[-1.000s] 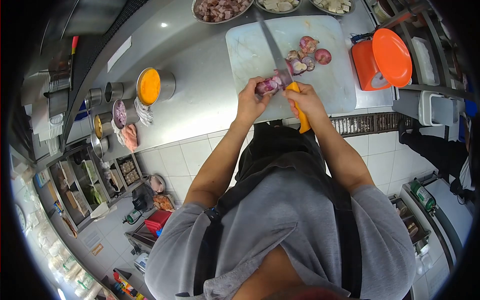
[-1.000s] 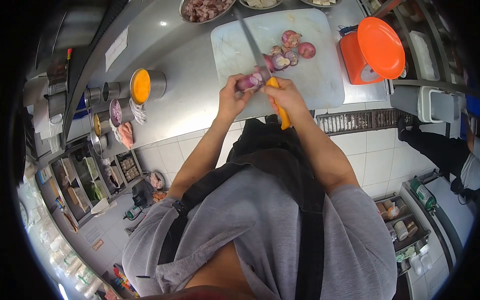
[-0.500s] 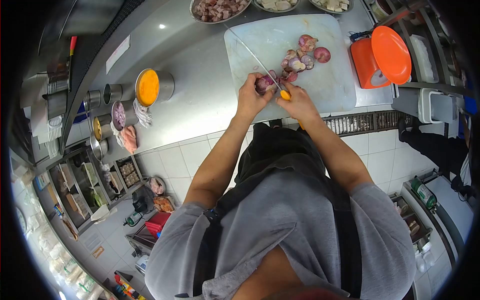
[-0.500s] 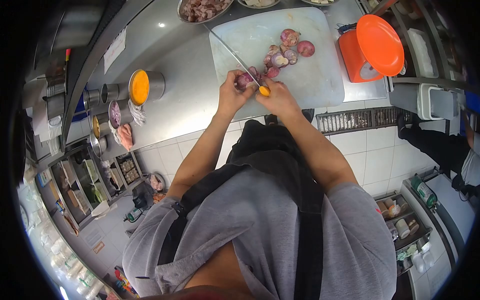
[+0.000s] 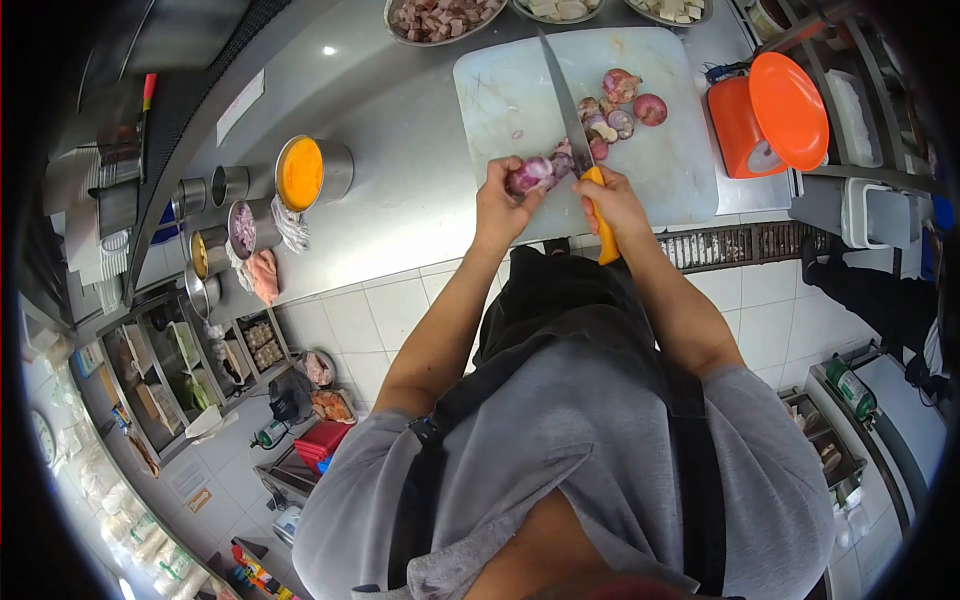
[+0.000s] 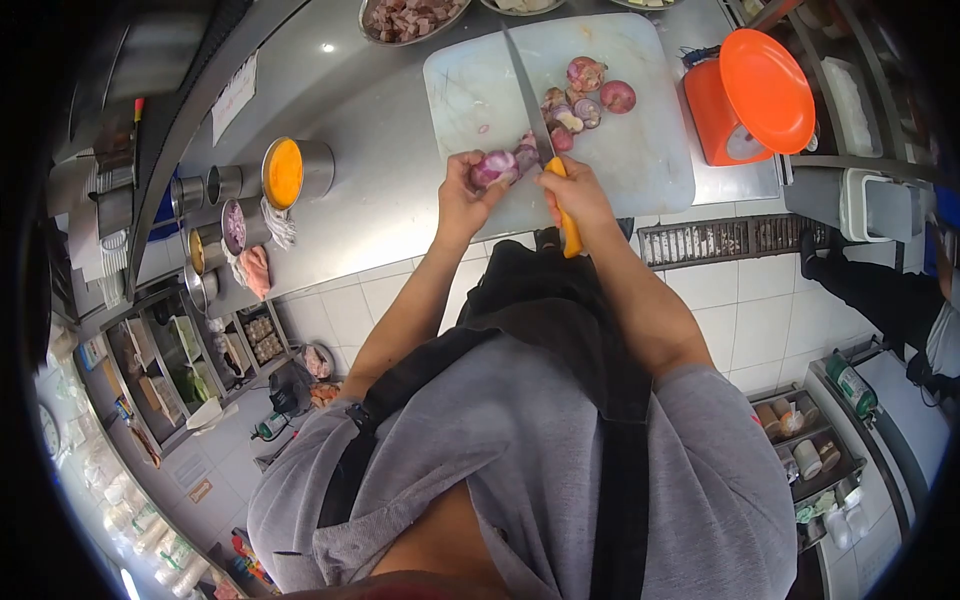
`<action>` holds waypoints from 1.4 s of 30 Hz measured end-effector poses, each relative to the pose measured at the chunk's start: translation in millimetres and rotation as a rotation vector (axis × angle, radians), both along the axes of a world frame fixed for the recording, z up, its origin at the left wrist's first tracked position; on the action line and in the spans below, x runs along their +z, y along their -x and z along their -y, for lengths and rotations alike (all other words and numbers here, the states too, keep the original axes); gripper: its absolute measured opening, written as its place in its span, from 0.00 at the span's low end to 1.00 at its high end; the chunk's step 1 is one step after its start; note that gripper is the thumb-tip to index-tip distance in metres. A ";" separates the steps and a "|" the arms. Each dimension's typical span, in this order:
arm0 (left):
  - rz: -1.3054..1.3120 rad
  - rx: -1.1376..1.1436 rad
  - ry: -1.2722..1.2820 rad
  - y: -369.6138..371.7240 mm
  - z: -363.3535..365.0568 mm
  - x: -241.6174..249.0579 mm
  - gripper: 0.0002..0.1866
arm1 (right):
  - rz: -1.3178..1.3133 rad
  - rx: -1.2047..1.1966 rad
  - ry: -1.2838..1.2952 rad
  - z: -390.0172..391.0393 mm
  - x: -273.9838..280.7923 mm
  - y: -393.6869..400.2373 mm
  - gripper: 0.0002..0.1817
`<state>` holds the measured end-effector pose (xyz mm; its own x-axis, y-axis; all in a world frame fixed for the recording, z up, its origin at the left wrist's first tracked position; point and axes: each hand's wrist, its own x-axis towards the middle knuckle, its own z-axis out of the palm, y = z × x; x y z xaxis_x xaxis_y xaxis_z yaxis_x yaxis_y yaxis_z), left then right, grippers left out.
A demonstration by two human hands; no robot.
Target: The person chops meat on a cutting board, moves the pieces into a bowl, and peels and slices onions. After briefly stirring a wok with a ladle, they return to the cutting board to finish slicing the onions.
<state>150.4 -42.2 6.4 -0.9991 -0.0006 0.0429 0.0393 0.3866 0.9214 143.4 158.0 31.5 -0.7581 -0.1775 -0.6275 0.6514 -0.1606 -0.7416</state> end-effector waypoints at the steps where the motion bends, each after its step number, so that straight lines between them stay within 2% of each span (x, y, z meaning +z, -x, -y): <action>1: -0.039 0.007 0.013 -0.2 -0.2 2.6 0.27 | -0.004 -0.003 -0.001 -1.0 1.1 1.2 0.11; 2: -0.035 0.007 0.011 -0.9 2.2 4.8 0.27 | -0.053 0.056 0.000 -2.5 2.6 -2.1 0.12; 4: 0.028 -0.103 0.452 6.4 5.6 32.8 0.30 | -0.101 0.113 0.001 -2.3 8.2 -3.6 0.13; 5: 0.025 -0.106 0.452 13.4 4.5 41.8 0.30 | -0.127 0.136 0.002 -1.1 10.6 -0.9 0.13; 7: 0.034 -0.416 0.798 24.7 5.8 51.8 0.33 | -0.148 0.162 0.007 -0.8 16.4 -0.8 0.14; 8: 0.033 -0.416 0.801 28.6 10.0 50.9 0.33 | -0.147 0.158 -0.029 -1.1 20.3 0.2 0.14; 10: 0.146 -0.349 0.482 36.1 18.8 46.0 0.27 | -0.153 0.152 -0.065 -4.1 23.0 2.4 0.15; 11: 0.141 -0.352 0.483 35.8 25.2 38.9 0.27 | -0.146 0.112 -0.086 -8.8 22.4 1.7 0.18; 13: 0.279 -0.183 -0.067 30.5 33.9 28.6 0.25 | -0.135 0.072 -0.108 -17.1 18.4 -1.0 0.20; 16: 0.179 -0.151 -0.211 19.5 29.9 24.8 0.24 | -0.160 0.106 -0.123 -24.1 15.8 0.9 0.21; 18: 0.153 -0.107 -0.292 19.5 28.7 21.5 0.24 | -0.199 0.081 -0.190 -28.1 19.9 4.3 0.26; 21: 0.138 -0.031 -0.454 18.0 27.6 19.9 0.26 | -0.188 0.032 -0.226 -36.5 19.8 7.7 0.21; 23: 0.144 0.001 -0.534 18.9 28.1 25.0 0.26 | -0.201 0.025 -0.256 -39.8 18.3 9.4 0.23; 25: 0.299 0.124 -0.883 19.5 29.1 32.5 0.22 | -0.211 0.018 -0.287 -43.3 16.6 9.5 0.25; 26: 0.297 0.126 -0.884 19.9 28.4 36.0 0.22 | -0.222 0.006 -0.312 -44.4 15.9 10.4 0.28; 28: 0.365 0.196 -1.115 21.1 27.0 43.1 0.22 | -0.236 -0.004 -0.335 -41.9 21.4 12.5 0.31; 30: 0.374 0.224 -1.133 24.5 29.7 40.0 0.22 | -0.278 0.025 -0.453 -40.7 30.0 13.1 0.34; 32: 0.384 0.250 -1.153 27.9 30.7 33.8 0.22 | -0.286 -0.020 -0.423 -41.7 31.1 15.0 0.34; 35: 0.388 0.299 -1.113 31.6 31.3 24.6 0.23 | -0.313 -0.107 -0.412 -40.3 32.2 17.1 0.34; 37: 0.329 0.393 -0.754 34.1 27.9 20.2 0.24 | -0.331 -0.151 -0.432 -39.6 37.0 17.7 0.35; 38: 0.330 0.395 -0.755 36.5 28.3 11.2 0.24 | -0.325 -0.147 -0.434 -41.4 41.5 19.3 0.35; 41: 0.191 0.149 -0.020 41.8 18.4 8.2 0.28 | -0.367 -0.078 -0.478 -41.7 32.4 25.7 0.36; 42: 0.196 0.146 -0.020 45.6 15.5 15.3 0.28 | -0.418 -0.014 -0.516 -40.7 29.7 26.7 0.36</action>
